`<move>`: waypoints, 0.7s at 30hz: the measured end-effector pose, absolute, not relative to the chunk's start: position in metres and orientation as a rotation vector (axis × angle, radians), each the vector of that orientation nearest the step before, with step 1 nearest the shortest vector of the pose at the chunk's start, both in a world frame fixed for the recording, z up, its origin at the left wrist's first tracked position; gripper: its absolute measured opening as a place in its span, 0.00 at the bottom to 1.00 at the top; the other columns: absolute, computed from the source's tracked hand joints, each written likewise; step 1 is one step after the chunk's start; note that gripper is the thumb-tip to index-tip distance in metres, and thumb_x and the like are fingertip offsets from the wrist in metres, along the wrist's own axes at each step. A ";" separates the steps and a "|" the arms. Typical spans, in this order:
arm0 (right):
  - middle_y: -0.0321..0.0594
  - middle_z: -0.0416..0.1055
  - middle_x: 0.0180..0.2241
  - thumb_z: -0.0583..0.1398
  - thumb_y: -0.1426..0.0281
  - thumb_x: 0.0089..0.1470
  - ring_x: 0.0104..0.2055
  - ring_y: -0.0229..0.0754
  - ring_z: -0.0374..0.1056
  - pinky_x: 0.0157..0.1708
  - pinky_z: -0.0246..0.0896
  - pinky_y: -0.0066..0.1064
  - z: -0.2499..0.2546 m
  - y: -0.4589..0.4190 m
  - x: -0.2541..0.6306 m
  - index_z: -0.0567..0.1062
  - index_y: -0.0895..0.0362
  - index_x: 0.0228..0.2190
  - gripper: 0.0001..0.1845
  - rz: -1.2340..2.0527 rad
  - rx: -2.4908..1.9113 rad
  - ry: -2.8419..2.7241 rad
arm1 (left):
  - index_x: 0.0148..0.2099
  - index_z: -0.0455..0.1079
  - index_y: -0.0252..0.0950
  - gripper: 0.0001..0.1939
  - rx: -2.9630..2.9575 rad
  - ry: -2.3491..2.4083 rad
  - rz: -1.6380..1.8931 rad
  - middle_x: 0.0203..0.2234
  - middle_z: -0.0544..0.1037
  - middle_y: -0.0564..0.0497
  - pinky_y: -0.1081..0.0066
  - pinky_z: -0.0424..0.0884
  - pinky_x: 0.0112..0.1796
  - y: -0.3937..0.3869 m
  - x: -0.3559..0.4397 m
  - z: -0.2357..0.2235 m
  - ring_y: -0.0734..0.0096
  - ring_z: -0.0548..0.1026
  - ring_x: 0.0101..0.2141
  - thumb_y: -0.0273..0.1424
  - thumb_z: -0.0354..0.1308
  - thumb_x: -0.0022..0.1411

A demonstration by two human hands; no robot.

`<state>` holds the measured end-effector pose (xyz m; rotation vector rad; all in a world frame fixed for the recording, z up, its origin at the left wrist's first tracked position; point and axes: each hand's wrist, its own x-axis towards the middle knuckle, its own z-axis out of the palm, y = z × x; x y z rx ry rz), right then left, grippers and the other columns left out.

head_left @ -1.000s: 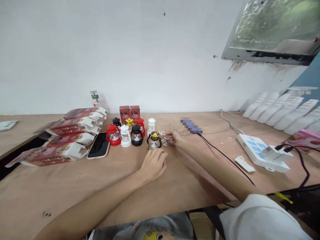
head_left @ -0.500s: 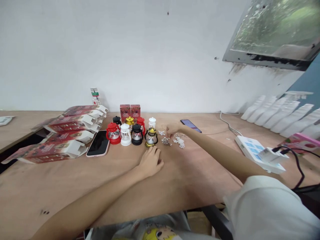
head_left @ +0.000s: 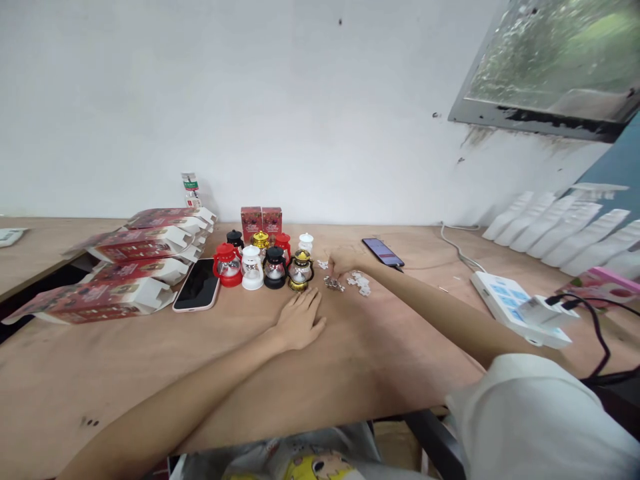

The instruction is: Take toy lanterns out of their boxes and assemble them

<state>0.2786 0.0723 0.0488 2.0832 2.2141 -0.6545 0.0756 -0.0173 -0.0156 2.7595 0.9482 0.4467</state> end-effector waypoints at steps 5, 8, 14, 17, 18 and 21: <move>0.33 0.69 0.13 0.64 0.78 0.31 0.27 0.41 0.70 0.29 0.61 0.26 0.047 0.071 0.275 0.73 0.59 0.13 0.05 -0.750 2.102 2.216 | 0.61 0.53 0.25 0.32 2.776 0.823 0.498 0.61 0.53 0.33 0.57 0.48 0.59 -0.010 0.071 -0.026 0.56 0.48 0.62 0.42 0.42 0.61; 0.34 0.70 0.14 0.63 0.79 0.32 0.25 0.41 0.71 0.30 0.62 0.27 0.050 0.070 0.276 0.74 0.59 0.14 0.05 -0.851 2.132 2.228 | 0.61 0.52 0.26 0.32 2.789 0.814 0.516 0.61 0.52 0.35 0.59 0.47 0.59 -0.008 0.070 -0.030 0.59 0.47 0.62 0.43 0.41 0.61; 0.36 0.72 0.17 0.61 0.79 0.38 0.21 0.37 0.70 0.25 0.66 0.26 0.055 0.065 0.285 0.75 0.60 0.20 0.04 -1.142 2.233 2.245 | 0.61 0.53 0.27 0.32 2.782 0.827 0.525 0.61 0.53 0.35 0.59 0.47 0.59 -0.010 0.071 -0.029 0.58 0.48 0.62 0.42 0.42 0.61; 0.37 0.73 0.18 0.63 0.78 0.38 0.21 0.36 0.70 0.25 0.67 0.25 0.050 0.060 0.291 0.74 0.59 0.21 0.03 -1.229 2.300 2.268 | 0.61 0.53 0.25 0.32 2.777 0.838 0.497 0.61 0.53 0.34 0.58 0.47 0.59 -0.011 0.072 -0.026 0.57 0.48 0.62 0.42 0.43 0.61; 0.36 0.73 0.18 0.63 0.78 0.38 0.21 0.36 0.70 0.25 0.67 0.25 0.047 0.059 0.292 0.73 0.59 0.21 0.04 -1.247 2.322 2.276 | 0.61 0.53 0.25 0.32 2.777 0.842 0.484 0.61 0.53 0.34 0.58 0.47 0.59 -0.012 0.072 -0.025 0.56 0.48 0.62 0.42 0.43 0.61; 0.35 0.72 0.18 0.61 0.80 0.39 0.22 0.37 0.71 0.26 0.68 0.25 0.039 0.055 0.294 0.73 0.59 0.21 0.05 -1.262 2.375 2.287 | 0.61 0.53 0.24 0.32 2.781 0.856 0.452 0.61 0.52 0.34 0.57 0.48 0.59 -0.014 0.072 -0.021 0.55 0.48 0.62 0.41 0.43 0.61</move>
